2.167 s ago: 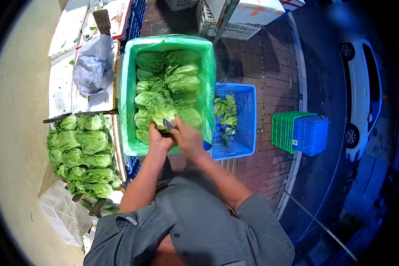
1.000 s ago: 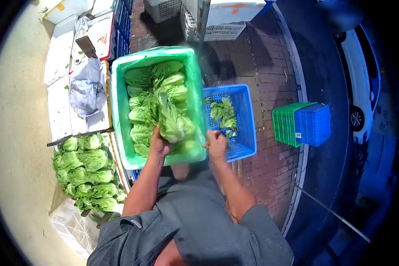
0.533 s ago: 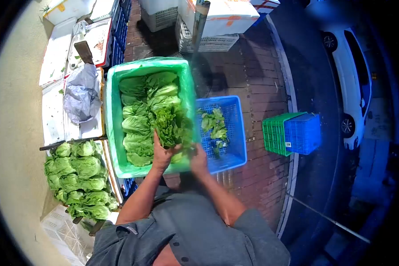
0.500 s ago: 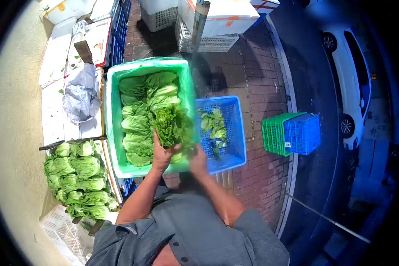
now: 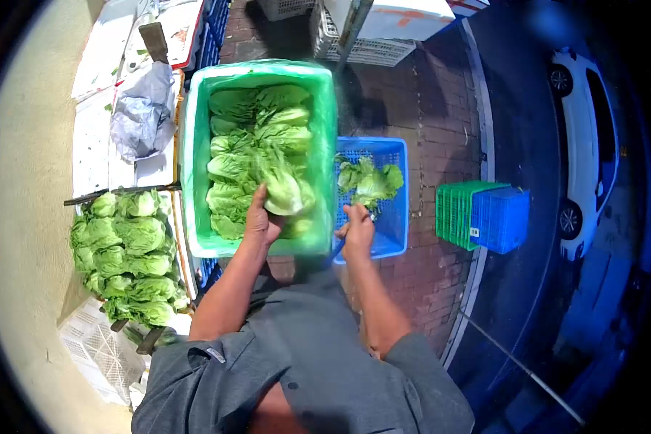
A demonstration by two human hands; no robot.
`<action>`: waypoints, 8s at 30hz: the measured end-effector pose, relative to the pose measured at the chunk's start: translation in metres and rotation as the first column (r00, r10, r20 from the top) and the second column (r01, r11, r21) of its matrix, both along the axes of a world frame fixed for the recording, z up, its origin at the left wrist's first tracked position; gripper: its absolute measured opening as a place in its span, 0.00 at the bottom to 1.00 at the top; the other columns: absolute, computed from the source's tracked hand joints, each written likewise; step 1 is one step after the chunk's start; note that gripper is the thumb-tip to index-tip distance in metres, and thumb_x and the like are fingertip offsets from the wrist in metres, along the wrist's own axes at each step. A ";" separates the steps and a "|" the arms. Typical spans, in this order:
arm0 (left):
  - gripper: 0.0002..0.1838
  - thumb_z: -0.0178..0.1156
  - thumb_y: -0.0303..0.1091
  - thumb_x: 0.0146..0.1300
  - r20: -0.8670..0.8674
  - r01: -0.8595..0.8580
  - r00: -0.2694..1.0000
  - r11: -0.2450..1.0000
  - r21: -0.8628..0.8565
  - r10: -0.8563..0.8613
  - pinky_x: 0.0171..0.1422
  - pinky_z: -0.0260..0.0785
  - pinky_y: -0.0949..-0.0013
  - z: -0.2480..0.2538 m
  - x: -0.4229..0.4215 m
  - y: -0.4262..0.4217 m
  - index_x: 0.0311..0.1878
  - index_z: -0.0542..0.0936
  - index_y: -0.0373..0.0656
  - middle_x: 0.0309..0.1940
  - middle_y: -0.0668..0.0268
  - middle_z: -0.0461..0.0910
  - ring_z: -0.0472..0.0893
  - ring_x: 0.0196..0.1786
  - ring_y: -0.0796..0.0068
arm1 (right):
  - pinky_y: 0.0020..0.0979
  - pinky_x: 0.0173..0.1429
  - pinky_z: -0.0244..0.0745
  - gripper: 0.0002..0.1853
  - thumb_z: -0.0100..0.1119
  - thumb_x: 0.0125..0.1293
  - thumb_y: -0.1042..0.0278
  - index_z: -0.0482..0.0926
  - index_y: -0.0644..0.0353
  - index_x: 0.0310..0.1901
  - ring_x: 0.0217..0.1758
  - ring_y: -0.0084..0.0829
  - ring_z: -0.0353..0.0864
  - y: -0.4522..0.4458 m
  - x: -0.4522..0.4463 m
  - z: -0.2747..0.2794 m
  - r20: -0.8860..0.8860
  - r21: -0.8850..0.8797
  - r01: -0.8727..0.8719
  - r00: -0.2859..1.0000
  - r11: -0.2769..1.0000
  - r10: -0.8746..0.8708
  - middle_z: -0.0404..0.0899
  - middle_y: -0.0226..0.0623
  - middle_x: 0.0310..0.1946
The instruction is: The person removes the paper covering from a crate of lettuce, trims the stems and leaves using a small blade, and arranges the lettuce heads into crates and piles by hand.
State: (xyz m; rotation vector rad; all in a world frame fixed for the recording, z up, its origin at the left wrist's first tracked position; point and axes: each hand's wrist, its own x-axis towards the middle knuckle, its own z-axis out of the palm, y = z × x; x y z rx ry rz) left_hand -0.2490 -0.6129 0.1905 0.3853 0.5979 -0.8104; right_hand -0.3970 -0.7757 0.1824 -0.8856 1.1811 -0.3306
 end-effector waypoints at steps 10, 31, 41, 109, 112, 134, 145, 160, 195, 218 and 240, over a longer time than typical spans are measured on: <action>0.43 0.64 0.40 0.65 0.367 0.124 0.894 0.927 0.353 -0.259 0.59 0.71 0.55 0.037 0.002 0.003 0.77 0.51 0.50 0.60 0.58 0.72 0.76 0.56 0.62 | 0.32 0.35 0.77 0.27 0.65 0.63 0.66 0.70 0.60 0.63 0.34 0.22 0.78 0.024 0.054 0.012 -0.134 -0.610 -0.588 0.738 0.532 0.661 0.81 0.39 0.45; 0.26 0.71 0.39 0.60 0.305 -0.003 0.943 0.912 0.410 -0.134 0.50 0.76 0.65 0.027 0.019 0.076 0.54 0.74 0.35 0.49 0.60 0.79 0.81 0.48 0.71 | 0.30 0.25 0.65 0.13 0.58 0.63 0.65 0.70 0.57 0.47 0.17 0.25 0.65 0.069 0.078 0.018 0.232 0.107 -0.660 0.744 0.744 0.627 0.69 0.29 0.21; 0.27 0.68 0.40 0.62 0.124 -0.558 0.822 0.829 -0.021 0.556 0.62 0.75 0.54 0.011 0.036 0.231 0.62 0.72 0.45 0.55 0.62 0.79 0.80 0.56 0.63 | 0.24 0.32 0.74 0.40 0.59 0.61 0.72 0.54 0.63 0.75 0.38 0.24 0.78 0.189 0.180 0.063 0.051 -0.249 -0.948 0.189 0.196 0.981 0.71 0.49 0.63; 0.28 0.59 0.43 0.70 -0.224 0.507 0.856 0.839 0.198 -0.465 0.51 0.77 0.57 -0.117 -0.068 0.078 0.67 0.65 0.39 0.58 0.53 0.72 0.79 0.49 0.60 | 0.36 0.20 0.69 0.25 0.66 0.60 0.47 0.79 0.69 0.37 0.19 0.30 0.72 0.013 0.160 -0.129 -0.659 0.272 -0.929 0.010 0.250 0.752 0.74 0.36 0.23; 0.37 0.60 0.48 0.69 -0.347 0.402 0.883 0.892 0.207 -0.317 0.58 0.74 0.48 -0.136 -0.063 0.077 0.72 0.58 0.39 0.66 0.43 0.64 0.75 0.58 0.46 | 0.34 0.21 0.68 0.24 0.65 0.61 0.49 0.81 0.69 0.41 0.20 0.29 0.72 0.024 0.150 -0.096 -0.534 0.197 -0.934 0.152 0.297 0.832 0.75 0.35 0.23; 0.24 0.48 0.55 0.72 -0.549 0.102 0.835 0.987 0.123 -0.018 0.60 0.72 0.58 -0.093 0.003 0.066 0.61 0.73 0.49 0.56 0.62 0.78 0.77 0.57 0.62 | 0.31 0.49 0.75 0.19 0.65 0.62 0.63 0.80 0.68 0.50 0.43 0.33 0.82 0.086 0.092 -0.062 -0.427 -0.317 -0.748 0.661 0.583 0.617 0.83 0.45 0.41; 0.21 0.65 0.41 0.64 0.119 0.060 0.985 0.887 0.457 -0.128 0.50 0.74 0.67 -0.033 0.011 0.034 0.57 0.75 0.42 0.48 0.66 0.81 0.80 0.47 0.73 | 0.24 0.31 0.77 0.47 0.69 0.59 0.65 0.50 0.60 0.75 0.45 0.27 0.79 0.083 0.084 -0.035 -0.131 -0.331 -0.629 0.769 0.703 0.626 0.73 0.44 0.59; 0.34 0.63 0.53 0.65 0.731 -0.106 0.670 0.959 0.264 -0.127 0.65 0.68 0.58 0.018 0.045 0.004 0.67 0.65 0.46 0.61 0.65 0.72 0.74 0.62 0.65 | 0.25 0.23 0.66 0.21 0.69 0.62 0.51 0.72 0.54 0.47 0.19 0.20 0.68 -0.014 0.092 0.083 0.502 0.035 -0.506 0.754 0.862 0.423 0.72 0.24 0.24; 0.27 0.56 0.54 0.68 -0.100 0.011 0.995 0.996 0.093 -0.001 0.64 0.71 0.49 0.041 -0.025 -0.065 0.58 0.76 0.40 0.53 0.55 0.80 0.80 0.54 0.55 | 0.41 0.43 0.80 0.29 0.64 0.63 0.71 0.68 0.69 0.64 0.41 0.50 0.85 -0.031 0.008 0.108 -0.292 -0.883 -0.467 0.631 0.051 0.719 0.84 0.52 0.42; 0.29 0.52 0.54 0.72 -0.149 0.092 0.987 0.975 0.200 -0.062 0.67 0.68 0.44 0.048 -0.034 -0.077 0.63 0.70 0.40 0.58 0.52 0.75 0.77 0.59 0.52 | 0.33 0.49 0.79 0.17 0.57 0.69 0.70 0.77 0.63 0.58 0.46 0.41 0.86 -0.052 0.002 0.107 -0.249 -0.827 -0.538 0.612 0.164 0.750 0.84 0.45 0.45; 0.31 0.49 0.54 0.72 -0.067 0.026 0.998 0.997 0.072 -0.021 0.63 0.72 0.43 0.026 -0.012 -0.046 0.68 0.65 0.41 0.62 0.50 0.70 0.73 0.62 0.49 | 0.24 0.34 0.69 0.22 0.47 0.76 0.61 0.70 0.62 0.66 0.28 0.18 0.70 -0.079 -0.034 0.023 -0.147 -0.515 -0.564 0.800 0.646 0.581 0.73 0.27 0.28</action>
